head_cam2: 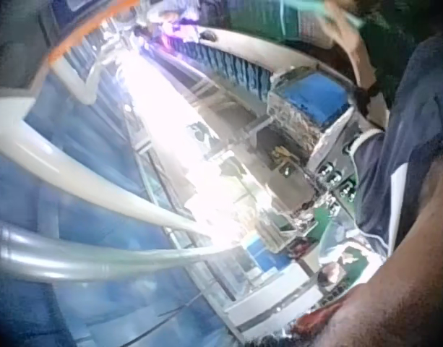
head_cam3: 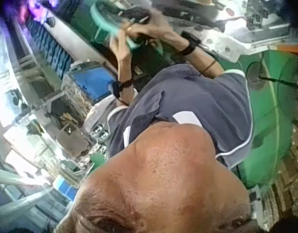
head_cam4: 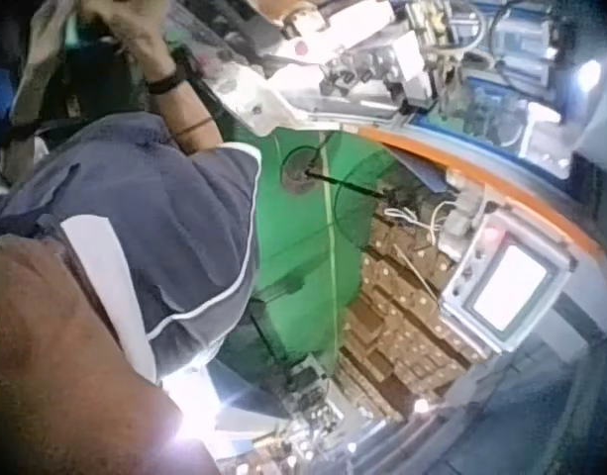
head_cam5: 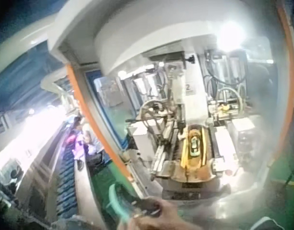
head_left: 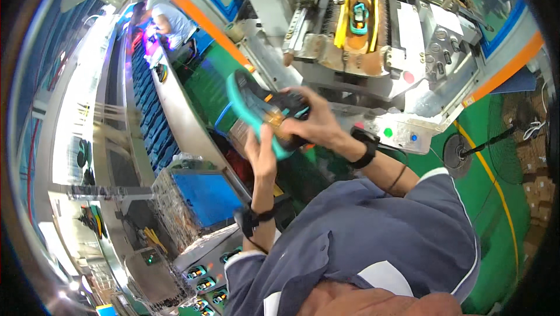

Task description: Operating a shoe lasting machine to shape shoes and placing them on a conveyor belt.

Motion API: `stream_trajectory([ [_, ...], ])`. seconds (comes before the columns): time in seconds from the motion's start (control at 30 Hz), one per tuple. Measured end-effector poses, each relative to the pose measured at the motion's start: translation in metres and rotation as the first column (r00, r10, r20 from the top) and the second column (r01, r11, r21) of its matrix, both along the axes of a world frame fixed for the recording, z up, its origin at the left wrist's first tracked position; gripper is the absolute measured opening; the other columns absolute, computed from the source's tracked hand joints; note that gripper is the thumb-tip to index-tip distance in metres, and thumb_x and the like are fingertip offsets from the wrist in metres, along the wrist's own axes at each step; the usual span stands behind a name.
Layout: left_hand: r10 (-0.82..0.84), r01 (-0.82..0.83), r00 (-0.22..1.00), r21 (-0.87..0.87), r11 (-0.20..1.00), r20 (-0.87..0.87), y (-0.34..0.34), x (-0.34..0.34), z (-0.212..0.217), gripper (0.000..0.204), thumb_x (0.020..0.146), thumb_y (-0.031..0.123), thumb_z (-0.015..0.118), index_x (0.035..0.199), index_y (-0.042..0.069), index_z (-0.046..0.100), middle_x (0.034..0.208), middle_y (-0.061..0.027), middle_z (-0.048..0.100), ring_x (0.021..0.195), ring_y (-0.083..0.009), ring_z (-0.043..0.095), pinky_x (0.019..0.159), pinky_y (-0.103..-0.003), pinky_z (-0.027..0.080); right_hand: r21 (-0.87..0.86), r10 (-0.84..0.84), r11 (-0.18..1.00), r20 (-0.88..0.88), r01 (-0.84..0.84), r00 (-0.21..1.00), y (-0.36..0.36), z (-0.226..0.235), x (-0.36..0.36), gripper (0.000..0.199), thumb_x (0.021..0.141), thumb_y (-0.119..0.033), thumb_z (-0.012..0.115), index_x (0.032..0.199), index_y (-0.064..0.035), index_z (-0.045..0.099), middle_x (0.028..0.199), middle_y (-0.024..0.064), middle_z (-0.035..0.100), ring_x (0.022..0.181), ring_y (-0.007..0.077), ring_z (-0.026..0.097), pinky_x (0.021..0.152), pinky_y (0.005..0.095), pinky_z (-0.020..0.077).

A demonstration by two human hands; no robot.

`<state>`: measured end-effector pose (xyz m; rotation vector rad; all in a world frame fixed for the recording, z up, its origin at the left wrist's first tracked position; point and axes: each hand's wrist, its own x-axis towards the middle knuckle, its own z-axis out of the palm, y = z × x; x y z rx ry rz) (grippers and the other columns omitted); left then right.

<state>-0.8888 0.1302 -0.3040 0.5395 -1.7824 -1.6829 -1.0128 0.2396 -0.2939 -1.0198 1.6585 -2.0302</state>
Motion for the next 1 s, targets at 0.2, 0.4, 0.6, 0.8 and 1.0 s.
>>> stream_trajectory([
  [0.2,-0.348,0.344,0.938,0.164,0.925,-0.002,0.039,-0.201,-0.006,0.060,0.099,0.036,0.051,0.139,-0.006,0.039,0.123,-0.0119,0.058,0.109,-0.0158,0.056,0.094,-0.030,0.044,0.186,-0.505,0.852,0.044,0.490,0.862,0.121,-0.002,-0.121,0.057,0.068,-0.012,0.075,0.121,-0.0006,0.056,0.106,0.0112,0.065,0.096,0.0180,0.062,0.087,0.0306,0.0492],
  [0.4,-0.264,0.300,0.952,-0.285,0.910,0.158,0.033,-0.404,-0.092,0.075,0.085,0.036,0.066,0.135,-0.011,0.036,0.121,-0.0280,0.057,0.109,-0.0330,0.060,0.092,-0.038,0.047,0.152,-0.772,0.635,0.085,0.758,0.630,0.203,-0.018,-0.169,0.053,0.073,-0.004,0.070,0.123,0.0003,0.055,0.104,0.0083,0.064,0.090,0.0144,0.061,0.080,0.0280,0.0505],
  [0.6,-0.219,0.413,0.853,-0.354,0.839,0.475,0.028,-0.528,-0.155,0.089,0.078,0.038,0.069,0.141,-0.008,0.026,0.137,-0.0302,0.044,0.121,-0.0422,0.050,0.100,-0.046,0.042,0.209,-0.903,0.425,0.036,0.881,0.427,0.234,-0.025,-0.182,0.052,0.074,-0.007,0.068,0.124,0.0010,0.055,0.108,0.0077,0.061,0.095,0.0154,0.060,0.086,0.0288,0.0484],
  [0.8,-0.026,0.275,0.867,-0.434,0.858,0.498,0.041,-0.557,-0.155,0.061,0.070,0.018,0.070,0.119,-0.009,0.046,0.113,-0.0302,0.058,0.107,-0.0409,0.058,0.094,-0.045,0.045,0.324,-0.938,0.231,-0.175,0.917,0.298,0.222,-0.022,-0.231,0.049,0.075,-0.007,0.069,0.122,0.0013,0.057,0.103,0.0068,0.062,0.089,0.0139,0.060,0.081,0.0266,0.0494],
  [1.0,-0.556,0.361,0.822,0.638,0.680,0.127,0.018,-0.462,-0.096,0.028,0.081,0.006,0.070,0.106,-0.003,0.061,0.095,-0.0116,0.068,0.070,-0.0192,0.066,0.050,-0.032,0.052,0.479,-0.649,0.113,-0.628,0.870,0.430,0.207,-0.040,-0.387,0.058,0.070,-0.034,0.075,0.112,0.0033,0.061,0.077,0.0126,0.068,0.065,0.0177,0.063,0.064,0.0294,0.0512],
])
